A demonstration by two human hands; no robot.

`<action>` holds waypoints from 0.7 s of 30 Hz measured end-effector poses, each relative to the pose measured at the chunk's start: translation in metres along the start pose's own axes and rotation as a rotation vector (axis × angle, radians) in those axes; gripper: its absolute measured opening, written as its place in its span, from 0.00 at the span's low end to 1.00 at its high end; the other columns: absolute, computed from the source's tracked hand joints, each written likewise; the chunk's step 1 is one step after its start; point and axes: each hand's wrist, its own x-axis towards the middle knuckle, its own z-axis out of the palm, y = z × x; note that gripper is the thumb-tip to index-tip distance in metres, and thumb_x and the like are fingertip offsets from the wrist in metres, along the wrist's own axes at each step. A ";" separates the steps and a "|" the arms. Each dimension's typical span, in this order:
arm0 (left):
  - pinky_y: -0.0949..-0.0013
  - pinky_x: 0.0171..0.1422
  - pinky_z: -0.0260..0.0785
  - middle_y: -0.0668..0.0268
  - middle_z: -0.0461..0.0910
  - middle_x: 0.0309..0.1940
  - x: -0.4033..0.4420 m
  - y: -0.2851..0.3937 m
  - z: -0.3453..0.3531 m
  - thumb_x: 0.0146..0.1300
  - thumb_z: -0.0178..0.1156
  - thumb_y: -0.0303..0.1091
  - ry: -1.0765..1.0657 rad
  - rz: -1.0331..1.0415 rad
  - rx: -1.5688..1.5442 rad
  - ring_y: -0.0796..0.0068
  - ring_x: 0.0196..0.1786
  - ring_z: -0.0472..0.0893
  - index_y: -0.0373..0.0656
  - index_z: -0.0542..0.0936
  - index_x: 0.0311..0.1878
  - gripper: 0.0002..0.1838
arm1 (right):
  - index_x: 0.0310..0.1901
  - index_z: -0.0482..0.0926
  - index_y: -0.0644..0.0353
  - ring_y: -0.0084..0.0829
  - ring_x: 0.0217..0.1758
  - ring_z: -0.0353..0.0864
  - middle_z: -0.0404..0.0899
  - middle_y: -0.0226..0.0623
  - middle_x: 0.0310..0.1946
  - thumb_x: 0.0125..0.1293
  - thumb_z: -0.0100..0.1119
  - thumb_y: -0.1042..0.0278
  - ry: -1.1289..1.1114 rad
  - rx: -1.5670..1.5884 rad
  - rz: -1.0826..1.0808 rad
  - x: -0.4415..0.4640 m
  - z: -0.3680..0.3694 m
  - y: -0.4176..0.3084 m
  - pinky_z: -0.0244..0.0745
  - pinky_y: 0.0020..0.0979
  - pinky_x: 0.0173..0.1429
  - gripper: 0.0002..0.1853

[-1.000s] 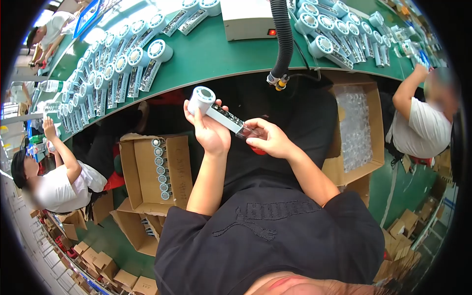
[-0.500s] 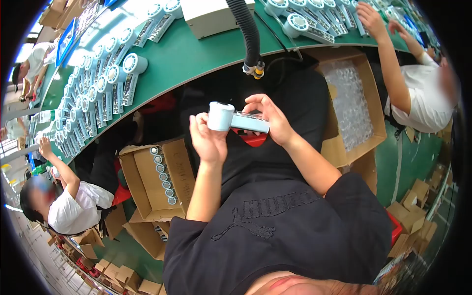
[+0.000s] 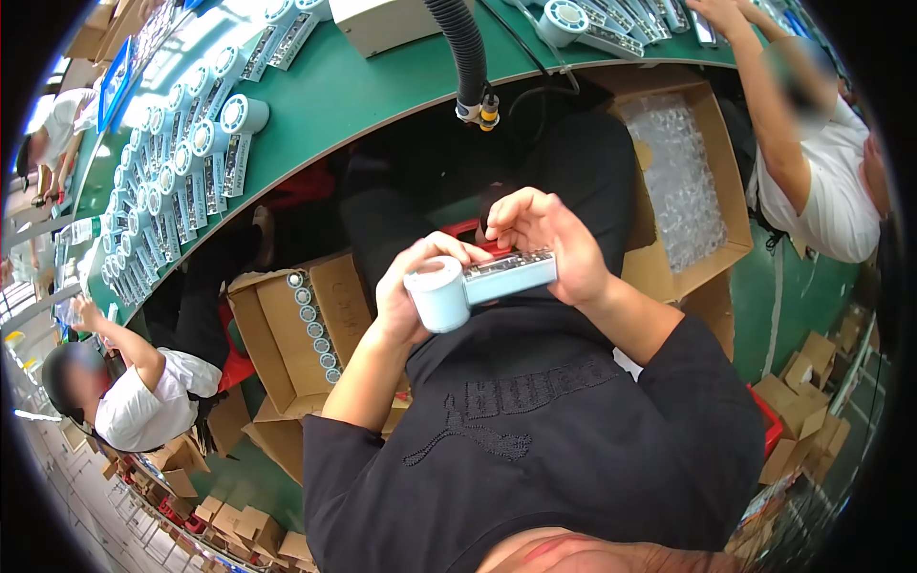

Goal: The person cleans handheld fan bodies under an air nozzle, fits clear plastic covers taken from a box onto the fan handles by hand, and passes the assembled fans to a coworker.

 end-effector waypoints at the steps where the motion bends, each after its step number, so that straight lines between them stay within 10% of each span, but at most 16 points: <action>1: 0.59 0.67 0.71 0.47 0.83 0.52 -0.006 0.001 0.006 0.77 0.43 0.49 0.050 -0.037 0.041 0.55 0.57 0.81 0.36 0.79 0.46 0.24 | 0.55 0.75 0.64 0.25 0.49 0.77 0.79 0.41 0.49 0.84 0.40 0.49 -0.028 0.017 -0.025 -0.003 0.007 -0.009 0.70 0.26 0.57 0.24; 8: 0.58 0.59 0.73 0.47 0.83 0.49 -0.045 0.010 0.051 0.77 0.44 0.46 -0.216 0.191 0.521 0.55 0.49 0.82 0.33 0.81 0.44 0.25 | 0.47 0.81 0.60 0.37 0.49 0.77 0.81 0.39 0.49 0.74 0.59 0.48 -0.327 -0.643 -0.439 -0.048 0.049 -0.051 0.71 0.36 0.59 0.20; 21: 0.59 0.51 0.77 0.50 0.85 0.41 -0.080 0.012 0.100 0.64 0.53 0.37 -0.509 0.600 0.825 0.53 0.42 0.83 0.31 0.83 0.46 0.18 | 0.40 0.85 0.58 0.36 0.42 0.80 0.85 0.34 0.44 0.73 0.63 0.54 -0.601 -0.706 -0.768 -0.077 0.083 -0.069 0.74 0.37 0.51 0.14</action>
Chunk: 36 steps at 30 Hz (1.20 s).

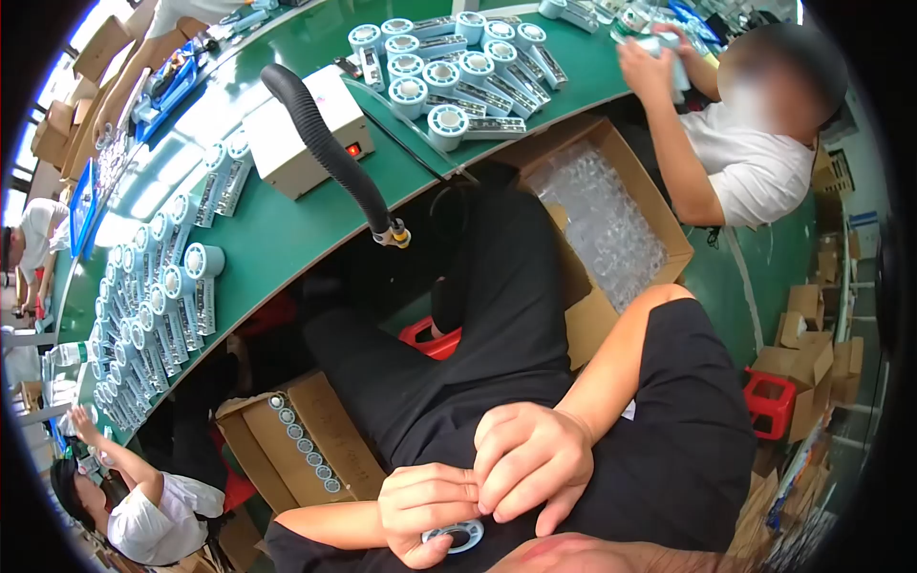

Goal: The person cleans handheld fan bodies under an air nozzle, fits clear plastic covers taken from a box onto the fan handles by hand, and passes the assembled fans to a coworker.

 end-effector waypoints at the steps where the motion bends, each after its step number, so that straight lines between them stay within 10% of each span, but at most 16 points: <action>1: 0.59 0.52 0.76 0.51 0.85 0.42 -0.001 -0.004 -0.004 0.64 0.54 0.37 0.026 -0.016 0.016 0.54 0.43 0.83 0.32 0.84 0.47 0.18 | 0.40 0.85 0.58 0.35 0.41 0.80 0.85 0.33 0.44 0.73 0.63 0.55 0.002 0.005 -0.005 0.006 -0.006 0.006 0.74 0.36 0.50 0.14; 4: 0.61 0.61 0.72 0.51 0.81 0.53 0.009 -0.025 -0.024 0.69 0.54 0.39 0.158 -0.278 -0.005 0.59 0.52 0.80 0.34 0.80 0.57 0.21 | 0.47 0.81 0.57 0.33 0.44 0.79 0.80 0.34 0.46 0.76 0.59 0.61 0.012 -0.227 0.275 0.027 -0.042 0.050 0.74 0.36 0.51 0.10; 7: 0.56 0.68 0.68 0.50 0.76 0.61 0.038 -0.053 -0.037 0.77 0.47 0.48 0.625 -0.702 -0.681 0.56 0.61 0.77 0.40 0.67 0.71 0.28 | 0.59 0.69 0.58 0.26 0.48 0.77 0.74 0.37 0.54 0.76 0.52 0.68 0.426 0.565 1.032 0.019 -0.051 0.080 0.75 0.27 0.52 0.13; 11: 0.56 0.68 0.68 0.54 0.75 0.59 0.043 -0.061 -0.065 0.80 0.46 0.54 0.589 -0.949 -0.821 0.59 0.60 0.77 0.43 0.69 0.71 0.28 | 0.58 0.73 0.61 0.27 0.43 0.80 0.79 0.40 0.50 0.72 0.57 0.70 -0.194 0.452 1.187 -0.008 -0.076 0.091 0.80 0.29 0.44 0.15; 14: 0.57 0.64 0.71 0.57 0.74 0.57 0.032 -0.095 -0.080 0.80 0.48 0.54 0.525 -0.922 -0.688 0.61 0.58 0.76 0.43 0.70 0.68 0.27 | 0.57 0.75 0.62 0.29 0.36 0.82 0.82 0.42 0.45 0.66 0.64 0.72 -0.116 0.523 1.296 -0.014 -0.085 0.077 0.78 0.26 0.34 0.19; 16: 0.58 0.61 0.73 0.57 0.69 0.60 0.040 -0.093 -0.116 0.78 0.52 0.45 0.619 -0.625 -0.246 0.63 0.56 0.75 0.42 0.69 0.65 0.21 | 0.58 0.75 0.63 0.31 0.31 0.84 0.83 0.44 0.43 0.60 0.69 0.75 0.085 0.523 1.213 -0.021 -0.115 0.071 0.75 0.23 0.28 0.24; 19: 0.56 0.68 0.65 0.52 0.73 0.59 0.056 -0.075 -0.195 0.66 0.66 0.36 0.670 -0.144 1.396 0.54 0.59 0.72 0.39 0.72 0.64 0.26 | 0.62 0.72 0.64 0.31 0.29 0.81 0.82 0.45 0.41 0.67 0.66 0.66 0.517 0.480 0.732 0.005 -0.168 0.074 0.73 0.25 0.27 0.25; 21: 0.53 0.71 0.61 0.51 0.74 0.58 0.043 -0.077 -0.235 0.64 0.68 0.35 0.686 -0.343 1.752 0.50 0.58 0.73 0.39 0.73 0.64 0.27 | 0.64 0.71 0.65 0.30 0.43 0.82 0.81 0.46 0.44 0.74 0.59 0.62 0.701 0.215 0.547 0.014 -0.228 0.081 0.77 0.27 0.44 0.22; 26: 0.53 0.64 0.68 0.52 0.77 0.54 0.010 -0.097 -0.292 0.66 0.66 0.33 0.681 -0.482 1.864 0.48 0.56 0.76 0.38 0.72 0.61 0.23 | 0.61 0.74 0.66 0.34 0.47 0.84 0.83 0.44 0.48 0.74 0.62 0.59 1.217 -0.432 0.414 -0.012 -0.410 0.143 0.79 0.31 0.50 0.22; 31: 0.56 0.64 0.69 0.53 0.74 0.53 0.015 -0.093 -0.298 0.66 0.64 0.30 0.719 -0.607 1.653 0.52 0.53 0.76 0.39 0.72 0.56 0.18 | 0.62 0.76 0.63 0.43 0.51 0.85 0.84 0.46 0.52 0.66 0.68 0.50 1.082 -1.322 0.777 -0.053 -0.518 0.196 0.79 0.39 0.56 0.30; 36: 0.65 0.58 0.69 0.53 0.74 0.52 0.008 -0.095 -0.272 0.73 0.58 0.28 0.896 -0.329 0.879 0.62 0.51 0.76 0.41 0.68 0.64 0.19 | 0.52 0.84 0.61 0.50 0.49 0.86 0.88 0.47 0.46 0.63 0.66 0.45 0.931 -1.450 0.822 -0.057 -0.514 0.208 0.79 0.41 0.58 0.27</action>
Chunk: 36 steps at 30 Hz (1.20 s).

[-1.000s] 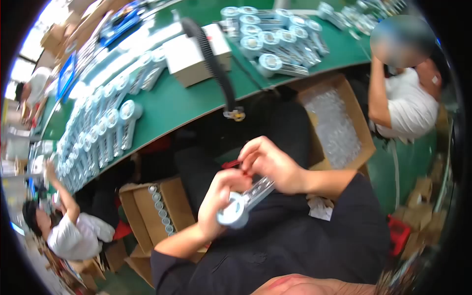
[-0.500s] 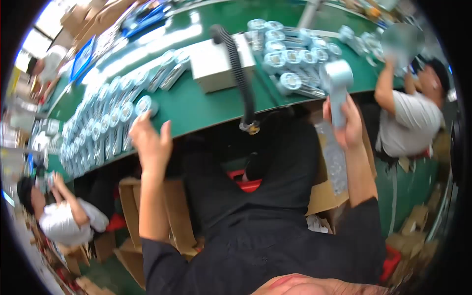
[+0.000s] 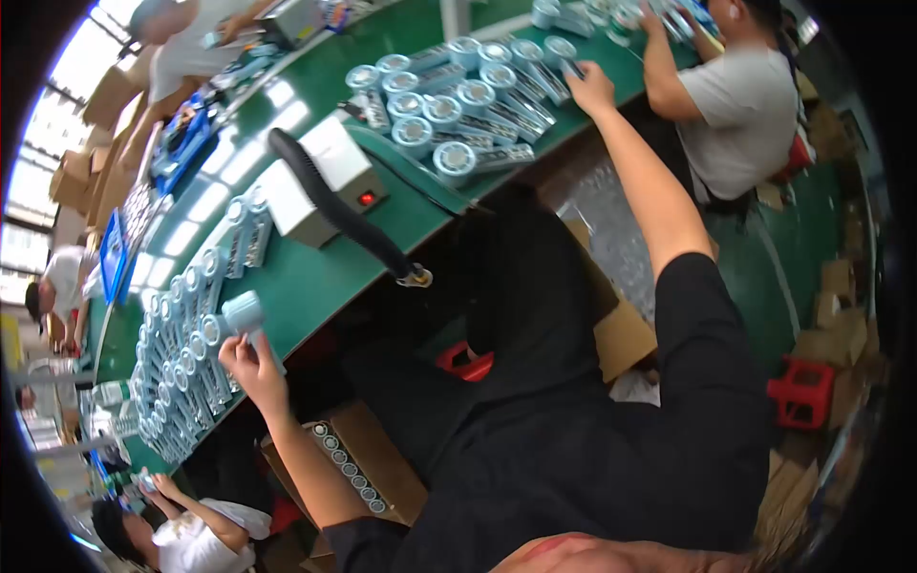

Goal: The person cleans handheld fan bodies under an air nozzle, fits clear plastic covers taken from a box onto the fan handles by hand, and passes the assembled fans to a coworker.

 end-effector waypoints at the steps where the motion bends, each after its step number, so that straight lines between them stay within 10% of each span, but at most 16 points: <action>1: 0.65 0.58 0.69 0.53 0.74 0.52 -0.012 0.015 0.005 0.73 0.58 0.28 -0.043 -0.006 0.000 0.62 0.51 0.76 0.41 0.68 0.64 0.19 | 0.54 0.83 0.61 0.51 0.52 0.84 0.86 0.49 0.49 0.62 0.67 0.44 0.120 -0.058 -0.038 -0.002 0.001 -0.002 0.77 0.44 0.60 0.29; 6: 0.68 0.48 0.67 0.55 0.74 0.47 -0.095 0.049 0.034 0.69 0.59 0.33 -0.480 -0.661 -1.228 0.71 0.43 0.73 0.38 0.65 0.71 0.29 | 0.51 0.80 0.61 0.48 0.51 0.78 0.81 0.49 0.47 0.65 0.67 0.51 0.607 0.084 -0.237 -0.045 -0.035 0.001 0.73 0.44 0.59 0.22; 10: 0.74 0.33 0.63 0.65 0.75 0.37 -0.148 0.019 0.101 0.66 0.65 0.30 -0.640 -0.811 -0.756 0.80 0.26 0.68 0.36 0.68 0.66 0.27 | 0.44 0.78 0.60 0.37 0.39 0.72 0.76 0.39 0.39 0.68 0.61 0.69 0.676 0.267 -0.132 -0.147 -0.057 0.029 0.71 0.35 0.49 0.07; 18: 0.73 0.36 0.74 0.56 0.79 0.46 -0.151 0.013 0.220 0.62 0.72 0.31 -0.563 -0.694 -0.448 0.74 0.31 0.79 0.39 0.64 0.72 0.38 | 0.53 0.79 0.58 0.48 0.50 0.83 0.81 0.48 0.51 0.64 0.62 0.71 -0.406 -0.161 0.091 -0.299 0.001 0.176 0.80 0.45 0.51 0.15; 25: 0.69 0.46 0.77 0.55 0.79 0.54 -0.138 0.021 0.228 0.70 0.65 0.31 -0.416 -0.639 -0.555 0.67 0.43 0.83 0.39 0.67 0.72 0.30 | 0.76 0.59 0.64 0.57 0.71 0.73 0.71 0.60 0.69 0.57 0.71 0.76 -0.735 -0.341 0.313 -0.300 0.042 0.216 0.72 0.48 0.74 0.46; 30: 0.67 0.48 0.76 0.55 0.78 0.61 -0.125 0.010 0.228 0.74 0.60 0.37 -0.286 -1.068 -1.306 0.64 0.48 0.83 0.42 0.69 0.71 0.26 | 0.71 0.64 0.60 0.61 0.61 0.81 0.79 0.62 0.58 0.59 0.67 0.80 -0.687 -0.452 0.179 -0.301 0.040 0.216 0.77 0.53 0.64 0.38; 36: 0.67 0.47 0.77 0.57 0.80 0.58 -0.115 0.013 0.238 0.74 0.59 0.36 -0.266 -1.046 -1.626 0.66 0.47 0.82 0.41 0.74 0.65 0.20 | 0.68 0.70 0.58 0.58 0.57 0.84 0.83 0.57 0.56 0.70 0.55 0.65 -0.625 -0.373 0.237 -0.300 0.012 0.194 0.79 0.55 0.58 0.25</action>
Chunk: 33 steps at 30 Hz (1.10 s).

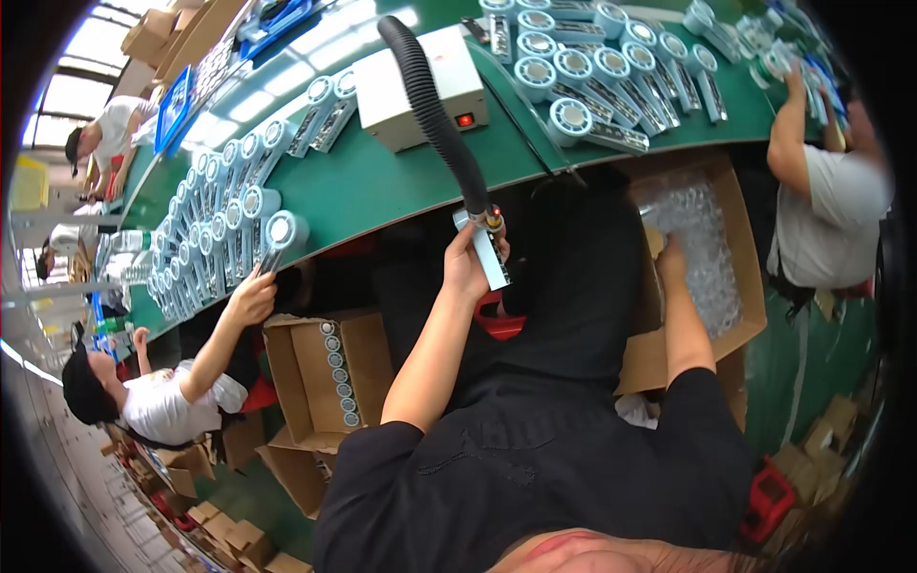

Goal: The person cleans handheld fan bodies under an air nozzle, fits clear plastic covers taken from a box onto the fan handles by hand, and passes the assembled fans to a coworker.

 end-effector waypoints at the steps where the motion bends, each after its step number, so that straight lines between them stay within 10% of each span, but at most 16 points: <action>1: 0.67 0.47 0.78 0.57 0.80 0.57 0.004 0.001 -0.003 0.74 0.58 0.36 -0.043 -0.003 -0.009 0.67 0.46 0.82 0.40 0.74 0.64 0.19 | 0.67 0.71 0.59 0.61 0.55 0.84 0.84 0.59 0.54 0.70 0.55 0.65 -0.028 -0.041 0.026 0.003 0.007 0.009 0.79 0.55 0.56 0.25; 8: 0.68 0.42 0.79 0.59 0.83 0.51 0.015 0.003 -0.004 0.75 0.57 0.38 -0.106 -0.055 -0.186 0.70 0.41 0.82 0.41 0.75 0.62 0.18 | 0.67 0.72 0.62 0.62 0.50 0.85 0.84 0.60 0.49 0.72 0.54 0.64 0.086 -0.047 -0.131 -0.034 -0.011 0.029 0.79 0.54 0.54 0.24; 23: 0.71 0.37 0.79 0.59 0.83 0.45 0.015 -0.001 0.005 0.77 0.55 0.47 -0.013 0.049 -0.198 0.72 0.34 0.82 0.39 0.74 0.57 0.20 | 0.62 0.76 0.58 0.33 0.46 0.81 0.82 0.41 0.48 0.73 0.61 0.66 0.469 0.598 -0.225 -0.118 -0.094 -0.076 0.77 0.33 0.55 0.18; 28: 0.71 0.34 0.79 0.59 0.84 0.43 0.017 -0.001 0.009 0.77 0.55 0.47 -0.016 0.053 -0.307 0.71 0.32 0.82 0.38 0.74 0.56 0.20 | 0.62 0.76 0.57 0.32 0.43 0.78 0.81 0.39 0.46 0.77 0.57 0.63 0.296 1.522 -0.403 -0.130 -0.109 -0.155 0.74 0.32 0.52 0.16; 33: 0.71 0.31 0.78 0.58 0.83 0.39 0.012 -0.003 0.013 0.73 0.58 0.43 -0.047 0.078 -0.228 0.71 0.29 0.82 0.39 0.71 0.59 0.20 | 0.61 0.76 0.57 0.29 0.41 0.75 0.79 0.37 0.44 0.80 0.50 0.56 -0.922 2.030 -0.296 -0.134 -0.088 -0.236 0.71 0.31 0.47 0.18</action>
